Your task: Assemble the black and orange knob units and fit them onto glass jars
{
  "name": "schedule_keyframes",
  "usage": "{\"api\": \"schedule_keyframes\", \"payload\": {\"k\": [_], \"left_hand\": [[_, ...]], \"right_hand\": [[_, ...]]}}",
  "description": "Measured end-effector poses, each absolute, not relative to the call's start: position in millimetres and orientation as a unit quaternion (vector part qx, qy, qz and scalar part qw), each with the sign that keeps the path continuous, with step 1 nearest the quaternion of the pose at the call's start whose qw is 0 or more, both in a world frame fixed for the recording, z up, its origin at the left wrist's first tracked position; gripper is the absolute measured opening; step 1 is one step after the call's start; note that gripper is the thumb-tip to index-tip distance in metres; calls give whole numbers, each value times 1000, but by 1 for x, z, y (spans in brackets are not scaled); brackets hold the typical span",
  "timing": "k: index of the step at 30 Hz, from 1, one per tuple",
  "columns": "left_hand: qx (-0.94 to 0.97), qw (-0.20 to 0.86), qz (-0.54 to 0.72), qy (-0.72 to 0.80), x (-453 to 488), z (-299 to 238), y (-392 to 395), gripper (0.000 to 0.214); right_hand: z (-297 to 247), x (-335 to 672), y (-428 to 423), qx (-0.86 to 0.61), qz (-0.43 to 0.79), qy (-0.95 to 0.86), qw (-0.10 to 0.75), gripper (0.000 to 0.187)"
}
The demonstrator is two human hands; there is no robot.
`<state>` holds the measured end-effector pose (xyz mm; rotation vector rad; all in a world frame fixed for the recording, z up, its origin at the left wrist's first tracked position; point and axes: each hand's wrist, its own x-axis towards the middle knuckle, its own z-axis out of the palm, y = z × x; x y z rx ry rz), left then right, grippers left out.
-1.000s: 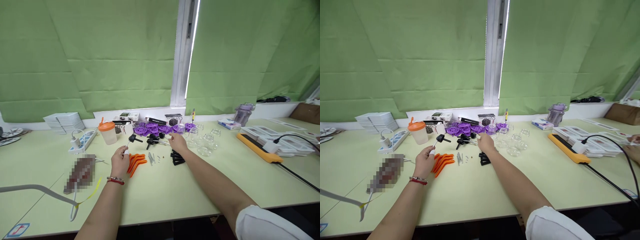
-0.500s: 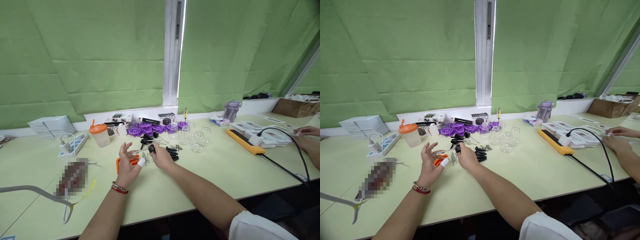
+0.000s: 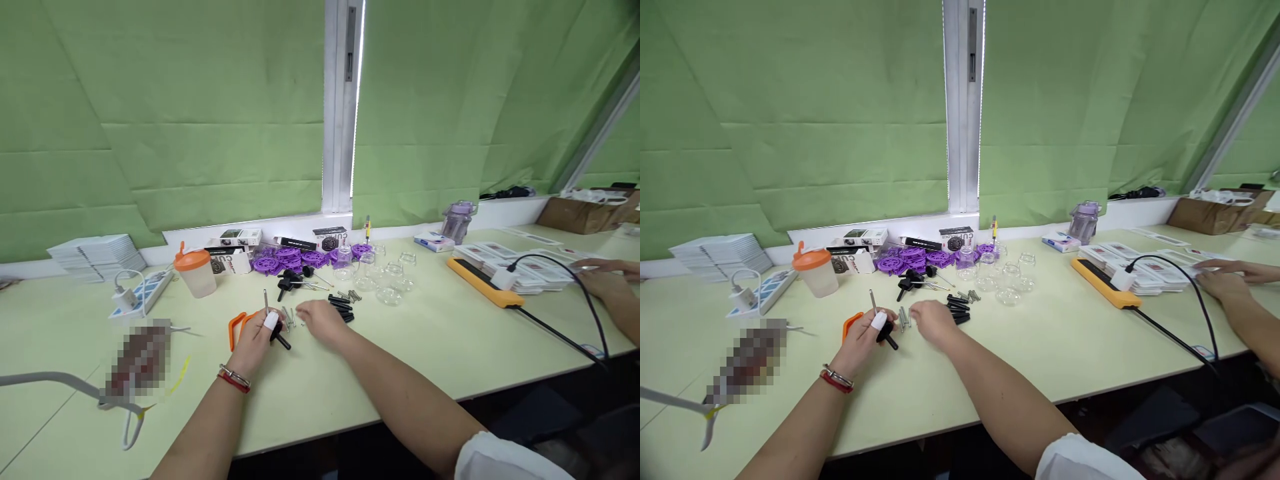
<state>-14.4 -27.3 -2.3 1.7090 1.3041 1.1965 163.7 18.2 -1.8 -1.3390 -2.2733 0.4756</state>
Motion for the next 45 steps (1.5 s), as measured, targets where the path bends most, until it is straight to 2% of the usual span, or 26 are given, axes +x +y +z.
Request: {"api": "schedule_keyframes", "payload": {"k": [1,3,7,11,15,20,23,26,28,30,36,42,45], "left_hand": [[653,338,451,507,-16,-2,-27,35],[662,346,427,509,-19,-2,-26,35],[680,340,398,514,-21,-3,-28,30],[666,388,393,501,-22,-6,-27,17],[664,425,379,485,-26,-9,-25,7],[692,432,345,464,-25,-8,-26,20],[725,412,326,445,-23,-6,-28,26],[750,379,279,464,-22,-7,-28,21],[758,353,245,491,-22,-8,-27,18],[764,336,225,503,-22,-9,-26,18],[771,339,206,498,-21,-8,-25,19],[765,357,205,495,-21,-7,-25,19],[763,368,207,489,-21,-6,-25,19]], "right_hand": [[-1,169,25,-518,82,-828,197,25],[-1,177,37,-535,46,-826,172,24],[-10,178,48,-532,40,-835,130,20],[-16,173,47,-540,40,-835,103,18],[-16,173,45,-548,50,-828,106,18],[-4,185,40,-561,80,-807,167,19],[2,201,31,-567,159,-773,235,21],[-1,219,18,-543,395,-662,332,9],[-6,228,10,-532,504,-586,345,6],[-11,234,3,-527,560,-539,344,9],[-16,231,-5,-523,589,-491,373,11],[-24,225,-5,-528,549,-513,397,2],[-27,222,-3,-531,534,-532,387,5]]}}
